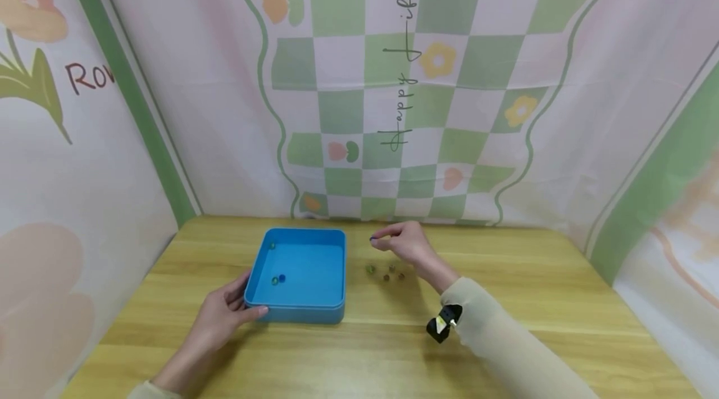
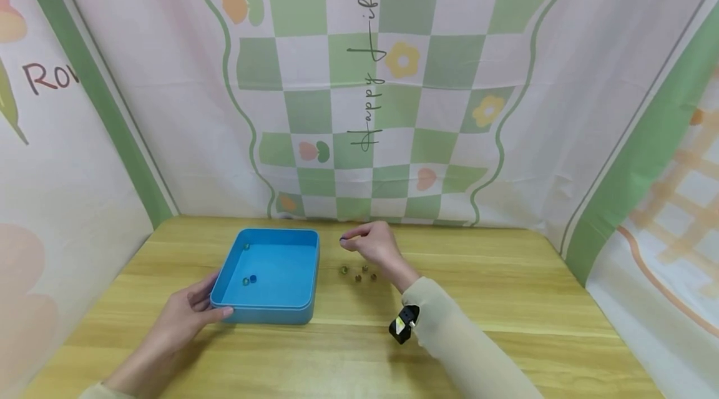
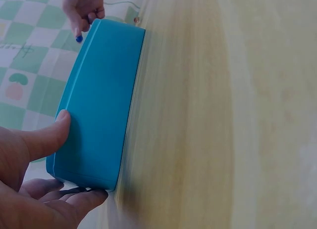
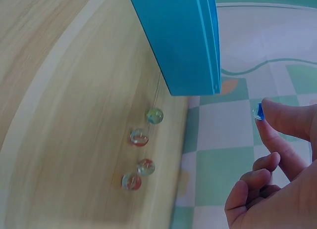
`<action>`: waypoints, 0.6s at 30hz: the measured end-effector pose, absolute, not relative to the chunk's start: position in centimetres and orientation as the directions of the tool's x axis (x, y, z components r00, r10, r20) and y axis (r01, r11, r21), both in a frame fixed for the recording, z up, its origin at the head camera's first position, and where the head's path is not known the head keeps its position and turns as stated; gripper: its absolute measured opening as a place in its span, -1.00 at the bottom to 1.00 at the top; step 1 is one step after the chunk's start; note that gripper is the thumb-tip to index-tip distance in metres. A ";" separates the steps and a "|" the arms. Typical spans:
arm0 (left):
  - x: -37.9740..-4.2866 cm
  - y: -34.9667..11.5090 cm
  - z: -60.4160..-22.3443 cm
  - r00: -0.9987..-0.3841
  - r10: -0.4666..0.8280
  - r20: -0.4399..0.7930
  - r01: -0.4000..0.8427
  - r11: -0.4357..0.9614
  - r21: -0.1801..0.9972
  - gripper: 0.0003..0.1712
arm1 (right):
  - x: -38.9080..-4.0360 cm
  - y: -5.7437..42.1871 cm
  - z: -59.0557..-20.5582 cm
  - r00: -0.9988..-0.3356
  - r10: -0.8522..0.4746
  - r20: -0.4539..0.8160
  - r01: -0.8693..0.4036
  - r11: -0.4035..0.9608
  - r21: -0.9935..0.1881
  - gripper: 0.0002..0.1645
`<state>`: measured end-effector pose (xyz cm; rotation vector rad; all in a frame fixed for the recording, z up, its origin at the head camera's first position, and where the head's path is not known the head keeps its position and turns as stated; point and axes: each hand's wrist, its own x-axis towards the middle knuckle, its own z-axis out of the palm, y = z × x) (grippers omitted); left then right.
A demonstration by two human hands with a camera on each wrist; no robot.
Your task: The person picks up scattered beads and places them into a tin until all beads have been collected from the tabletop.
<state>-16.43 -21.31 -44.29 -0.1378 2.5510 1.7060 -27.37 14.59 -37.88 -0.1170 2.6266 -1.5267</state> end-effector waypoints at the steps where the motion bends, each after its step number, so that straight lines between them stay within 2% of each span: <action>1: -16.4 -21.3 -44.3 -0.994 -0.035 -0.107 -0.112 0.381 0.918 0.02 | -27.4 14.5 -37.9 -0.992 -0.117 -0.049 -0.016 0.493 -0.870 -0.79; 18: -16.5 -21.3 -44.4 -0.993 -0.035 -0.113 -0.118 0.386 0.915 0.03 | -27.6 11.7 -37.2 -0.986 -0.161 -0.030 -0.053 0.489 -0.871 -0.82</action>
